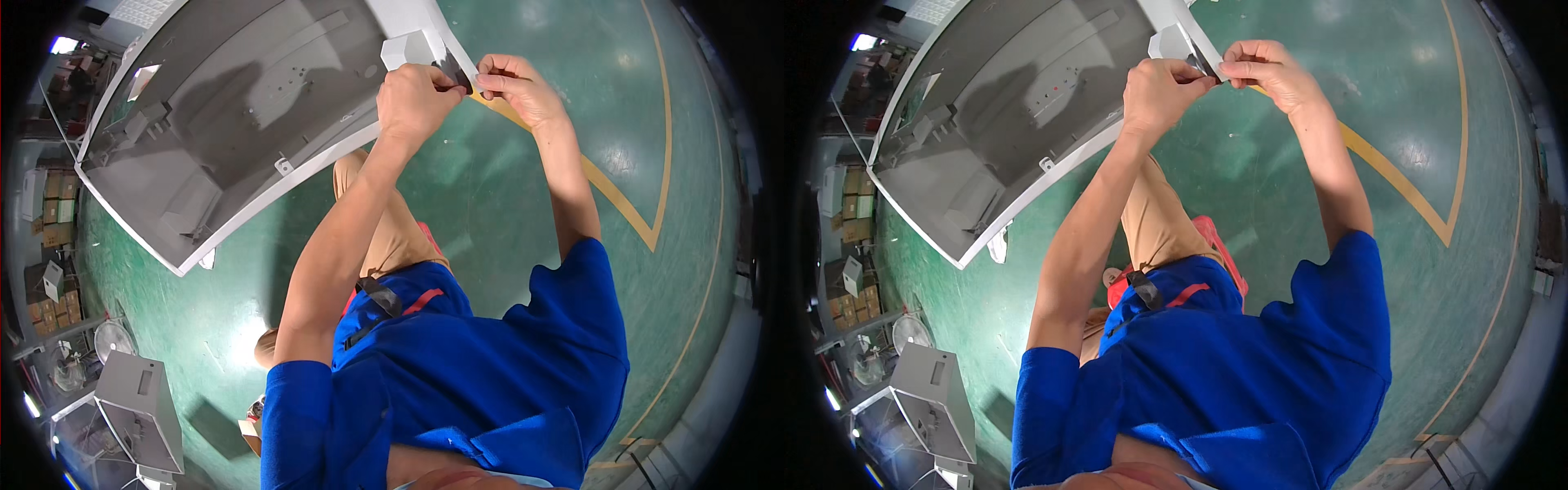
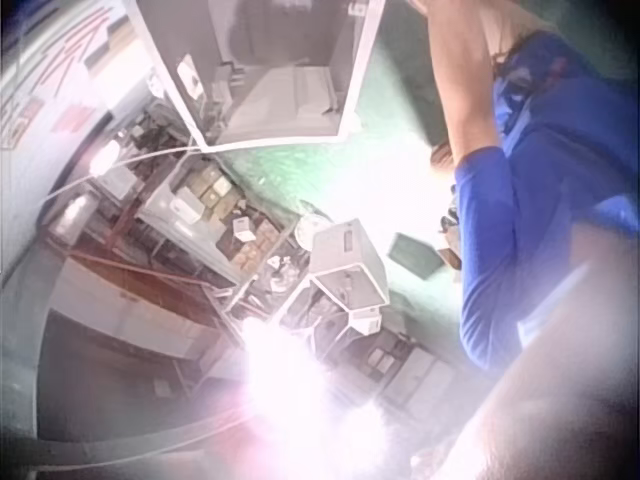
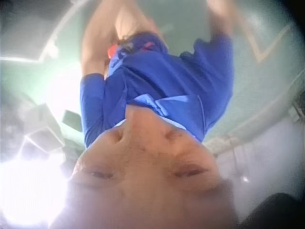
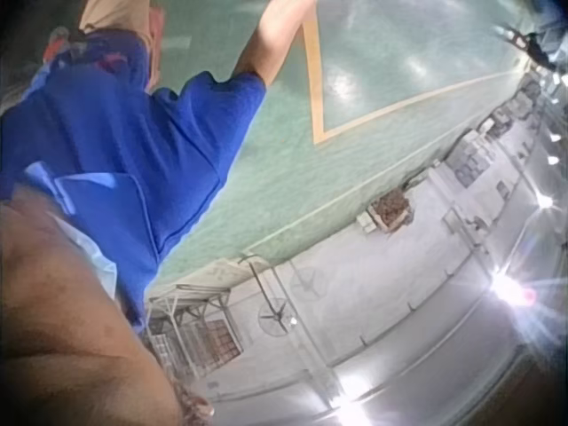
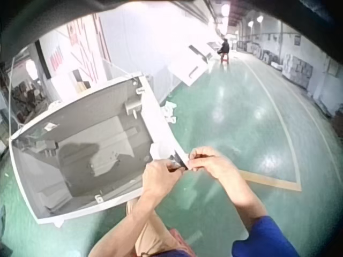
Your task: Inspecting and manipulating large white metal electronic housing components on a fabrication floor.
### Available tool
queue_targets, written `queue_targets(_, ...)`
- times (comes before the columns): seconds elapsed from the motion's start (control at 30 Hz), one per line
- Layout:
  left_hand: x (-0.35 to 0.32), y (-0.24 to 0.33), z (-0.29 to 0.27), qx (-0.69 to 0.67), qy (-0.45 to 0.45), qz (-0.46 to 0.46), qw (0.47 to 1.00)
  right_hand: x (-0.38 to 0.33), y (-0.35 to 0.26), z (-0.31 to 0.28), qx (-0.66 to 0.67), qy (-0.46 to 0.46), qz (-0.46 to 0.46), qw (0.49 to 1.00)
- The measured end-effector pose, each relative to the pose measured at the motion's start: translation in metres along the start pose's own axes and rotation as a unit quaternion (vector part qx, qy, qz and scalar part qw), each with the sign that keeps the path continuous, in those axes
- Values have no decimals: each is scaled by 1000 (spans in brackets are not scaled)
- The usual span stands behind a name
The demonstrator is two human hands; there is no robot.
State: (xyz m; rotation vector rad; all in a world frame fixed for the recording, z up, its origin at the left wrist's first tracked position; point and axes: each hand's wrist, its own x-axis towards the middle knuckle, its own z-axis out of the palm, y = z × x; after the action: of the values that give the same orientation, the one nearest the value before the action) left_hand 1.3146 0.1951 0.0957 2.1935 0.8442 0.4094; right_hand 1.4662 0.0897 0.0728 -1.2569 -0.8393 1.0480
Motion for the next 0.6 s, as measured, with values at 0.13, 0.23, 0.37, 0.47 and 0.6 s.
queue_targets(0.13, -2, -1, 0, 15, -8, -8, 1000, -3, 1, -4, -7, -44, -28, 999)
queue_targets(0.23, -2, -2, 0, 5, -4, -6, 1000, -5, -3, -2, -19, -39, -37, 998)
queue_targets(0.37, -1, -6, -1, 9, 24, 29, 999, 5, 6, 3, -85, -8, -33, 996)
queue_targets(0.47, 2, -10, -2, -3, 49, 60, 997, 15, 10, 1, -105, -16, -39, 994)
queue_targets(0.6, 7, -22, 2, -11, 69, 96, 993, 21, 14, 2, -98, -15, -40, 994)
